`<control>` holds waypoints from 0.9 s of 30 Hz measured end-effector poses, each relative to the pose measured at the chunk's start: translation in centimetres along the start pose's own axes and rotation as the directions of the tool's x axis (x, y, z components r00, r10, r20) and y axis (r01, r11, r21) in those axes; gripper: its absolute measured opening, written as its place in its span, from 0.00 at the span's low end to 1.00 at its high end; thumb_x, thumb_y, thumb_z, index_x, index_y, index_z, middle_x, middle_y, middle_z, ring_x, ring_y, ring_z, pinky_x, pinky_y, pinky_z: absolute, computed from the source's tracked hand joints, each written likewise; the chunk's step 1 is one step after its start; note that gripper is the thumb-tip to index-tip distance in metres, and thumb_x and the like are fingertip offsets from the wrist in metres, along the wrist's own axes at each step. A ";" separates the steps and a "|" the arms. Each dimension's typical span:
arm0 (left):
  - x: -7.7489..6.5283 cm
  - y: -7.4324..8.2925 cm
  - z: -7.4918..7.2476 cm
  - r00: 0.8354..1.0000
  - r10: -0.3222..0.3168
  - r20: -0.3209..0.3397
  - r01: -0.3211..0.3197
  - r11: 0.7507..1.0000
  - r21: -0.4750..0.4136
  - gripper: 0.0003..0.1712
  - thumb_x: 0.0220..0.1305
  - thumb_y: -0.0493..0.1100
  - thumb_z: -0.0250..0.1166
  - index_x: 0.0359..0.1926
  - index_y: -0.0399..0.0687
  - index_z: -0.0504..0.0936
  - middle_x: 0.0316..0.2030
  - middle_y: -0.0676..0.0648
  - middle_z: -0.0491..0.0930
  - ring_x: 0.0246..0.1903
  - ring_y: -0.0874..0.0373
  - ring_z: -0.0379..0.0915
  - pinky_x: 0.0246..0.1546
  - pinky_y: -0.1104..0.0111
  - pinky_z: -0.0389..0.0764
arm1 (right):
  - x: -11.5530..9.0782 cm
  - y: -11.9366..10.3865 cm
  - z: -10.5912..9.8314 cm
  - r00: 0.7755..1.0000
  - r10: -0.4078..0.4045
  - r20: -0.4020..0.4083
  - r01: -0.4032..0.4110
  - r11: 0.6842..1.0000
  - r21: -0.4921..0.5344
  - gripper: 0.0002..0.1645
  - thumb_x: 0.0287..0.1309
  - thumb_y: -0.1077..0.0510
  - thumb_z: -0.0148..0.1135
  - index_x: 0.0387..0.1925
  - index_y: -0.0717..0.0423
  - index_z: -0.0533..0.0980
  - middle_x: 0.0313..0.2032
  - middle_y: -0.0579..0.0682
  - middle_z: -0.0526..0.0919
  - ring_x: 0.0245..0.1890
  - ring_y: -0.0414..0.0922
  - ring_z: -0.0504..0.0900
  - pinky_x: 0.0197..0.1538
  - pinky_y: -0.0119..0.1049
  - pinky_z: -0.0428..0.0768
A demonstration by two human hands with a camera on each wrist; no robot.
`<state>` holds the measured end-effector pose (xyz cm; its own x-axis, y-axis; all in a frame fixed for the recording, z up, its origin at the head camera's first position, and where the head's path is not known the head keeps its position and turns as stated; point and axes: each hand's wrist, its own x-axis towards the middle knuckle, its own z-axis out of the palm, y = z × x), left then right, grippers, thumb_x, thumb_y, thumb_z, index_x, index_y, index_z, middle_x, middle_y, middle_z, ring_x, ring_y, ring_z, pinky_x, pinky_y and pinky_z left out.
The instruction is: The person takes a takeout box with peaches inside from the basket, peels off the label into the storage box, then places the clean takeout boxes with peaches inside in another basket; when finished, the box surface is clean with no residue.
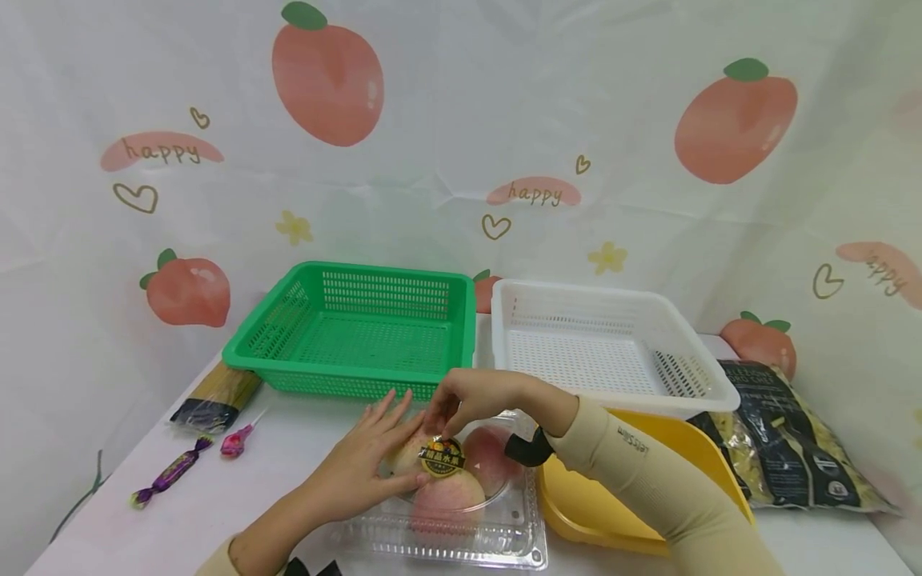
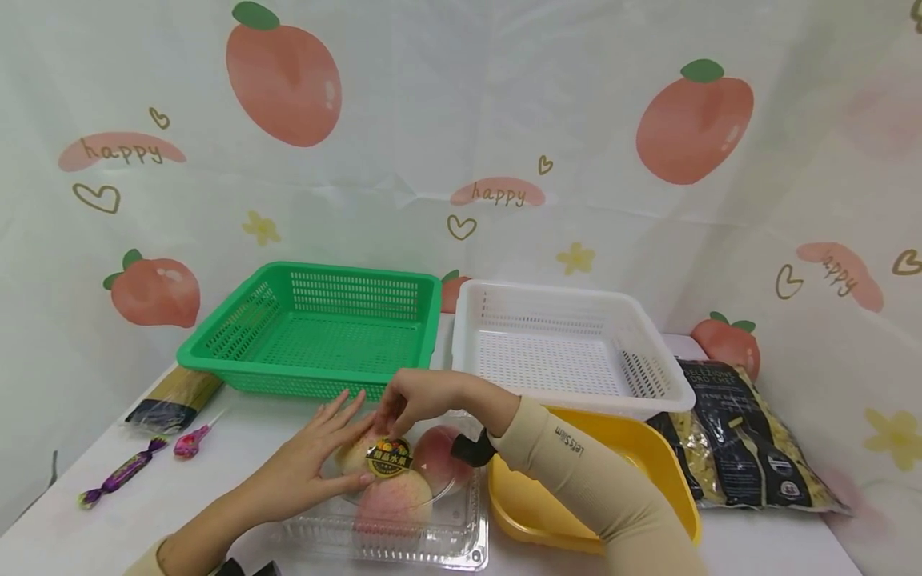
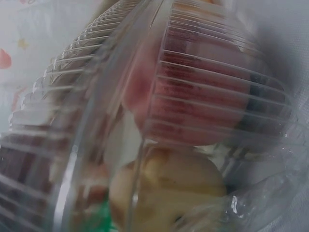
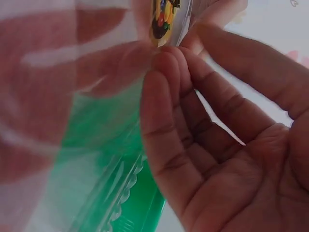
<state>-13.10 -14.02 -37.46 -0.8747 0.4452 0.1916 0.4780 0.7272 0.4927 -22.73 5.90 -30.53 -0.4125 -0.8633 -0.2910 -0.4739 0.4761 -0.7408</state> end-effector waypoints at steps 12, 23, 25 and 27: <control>0.0 0.0 0.0 1.000 0.010 -0.006 -0.010 1.000 -0.001 0.46 0.54 0.69 0.59 0.68 0.50 0.63 0.72 0.47 0.49 0.72 0.46 0.38 0.67 0.42 0.48 | 0.8 0.2 0.7 1.000 -0.010 -0.009 0.009 0.997 -0.078 0.01 0.51 0.69 0.65 0.28 0.65 0.81 0.25 0.49 0.82 0.24 0.31 0.76 0.31 0.23 0.78; 0.0 -0.3 0.0 1.000 0.004 0.002 -0.004 1.000 0.003 0.45 0.55 0.69 0.58 0.68 0.51 0.63 0.72 0.46 0.49 0.72 0.45 0.37 0.67 0.42 0.48 | 0.9 0.4 0.9 1.000 -0.023 -0.008 0.022 0.985 -0.169 0.04 0.53 0.66 0.64 0.24 0.60 0.78 0.23 0.45 0.80 0.23 0.30 0.72 0.29 0.21 0.75; 0.0 -0.3 0.0 1.000 0.007 0.000 -0.007 1.000 0.003 0.45 0.55 0.69 0.58 0.68 0.50 0.64 0.72 0.46 0.49 0.72 0.44 0.38 0.67 0.41 0.48 | 0.9 0.5 0.9 1.000 -0.031 0.000 0.031 0.987 -0.159 0.05 0.54 0.65 0.63 0.25 0.60 0.78 0.24 0.45 0.80 0.24 0.30 0.73 0.30 0.22 0.76; 0.1 -0.3 0.0 1.000 0.008 0.001 -0.008 1.000 -0.002 0.44 0.55 0.68 0.58 0.67 0.50 0.64 0.72 0.46 0.49 0.72 0.44 0.38 0.67 0.42 0.48 | 0.8 0.6 0.9 0.999 -0.036 0.009 0.037 0.988 -0.149 0.05 0.55 0.65 0.63 0.25 0.61 0.77 0.24 0.46 0.80 0.24 0.30 0.74 0.31 0.22 0.76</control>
<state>-13.29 -14.18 -37.62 -0.8708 0.4513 0.1951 0.4848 0.7225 0.4929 -22.65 5.33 -31.72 -0.3885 -0.8811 -0.2697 -0.5995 0.4639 -0.6522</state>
